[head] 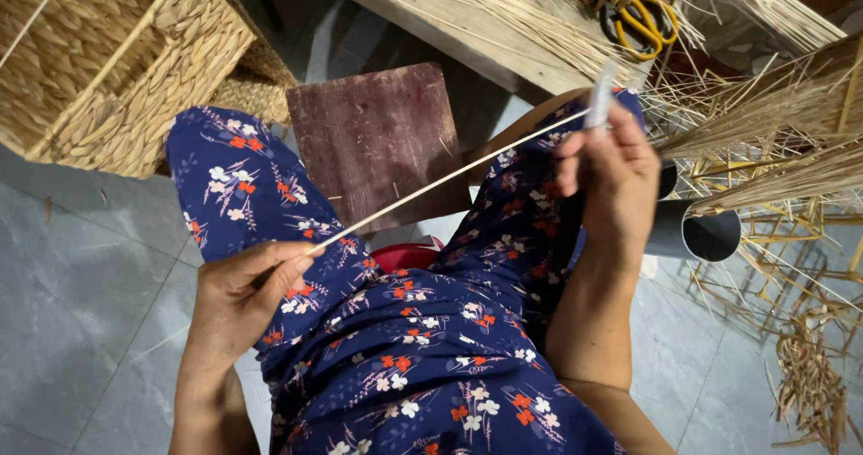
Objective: The person sits on the floor and uses a small knife to shave and split thin bamboo strips into slender sticks, drawing the blade along the strip held across the lap. Finished sticks are set aside and additional strips are picked up from a pile to repeat the shaving.
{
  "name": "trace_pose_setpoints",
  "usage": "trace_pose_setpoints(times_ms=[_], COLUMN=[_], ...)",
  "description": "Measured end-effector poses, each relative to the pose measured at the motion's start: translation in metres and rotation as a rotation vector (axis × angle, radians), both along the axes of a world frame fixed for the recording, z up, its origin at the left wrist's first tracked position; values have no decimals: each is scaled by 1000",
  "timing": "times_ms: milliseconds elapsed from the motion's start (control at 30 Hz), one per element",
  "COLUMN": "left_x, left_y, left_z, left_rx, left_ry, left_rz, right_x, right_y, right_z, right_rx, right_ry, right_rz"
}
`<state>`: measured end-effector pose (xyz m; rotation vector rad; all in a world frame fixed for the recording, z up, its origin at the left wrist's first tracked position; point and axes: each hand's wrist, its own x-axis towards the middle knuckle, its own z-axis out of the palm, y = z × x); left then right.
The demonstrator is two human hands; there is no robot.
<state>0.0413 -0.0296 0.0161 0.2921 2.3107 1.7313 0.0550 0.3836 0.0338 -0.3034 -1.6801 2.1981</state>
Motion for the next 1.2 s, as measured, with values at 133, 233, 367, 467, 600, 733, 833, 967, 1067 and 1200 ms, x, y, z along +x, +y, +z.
trace_pose_setpoints(times_ms=[133, 233, 367, 467, 600, 733, 833, 967, 1067, 1200], left_x=[-6, -11, -16, -15, -15, -14, -13, -9, -3, -1], left_y=[1, 11, 31, 44, 46, 41, 35, 27, 24, 23], left_z=[5, 9, 15, 20, 24, 24, 23, 22, 21, 18], left_rx=[19, 71, -34, -20, -22, -17, -51, -42, -22, -53], left_ry=[28, 25, 46, 34, 49, 63, 83, 85, 21, 49], left_rz=[71, 49, 3, -43, -52, -38, -41, -17, 32, 21], right_x=[3, 7, 11, 8, 3, 2, 5, 7, 11, 18], right_y=[-7, -40, -101, -128, -129, -113, -97, -70, -45, -7], right_z=[16, 21, 13, 6, 1, 0, 1, 0, -5, -9], right_rx=[-45, -22, -28, -38, -17, -22, -58, -126, -137, -116], right_ry=[75, -8, -203, -278, -297, -281, -262, -193, -125, -86], right_rz=[0, 186, 627, 767, 724, 531, 425, 309, 233, 89])
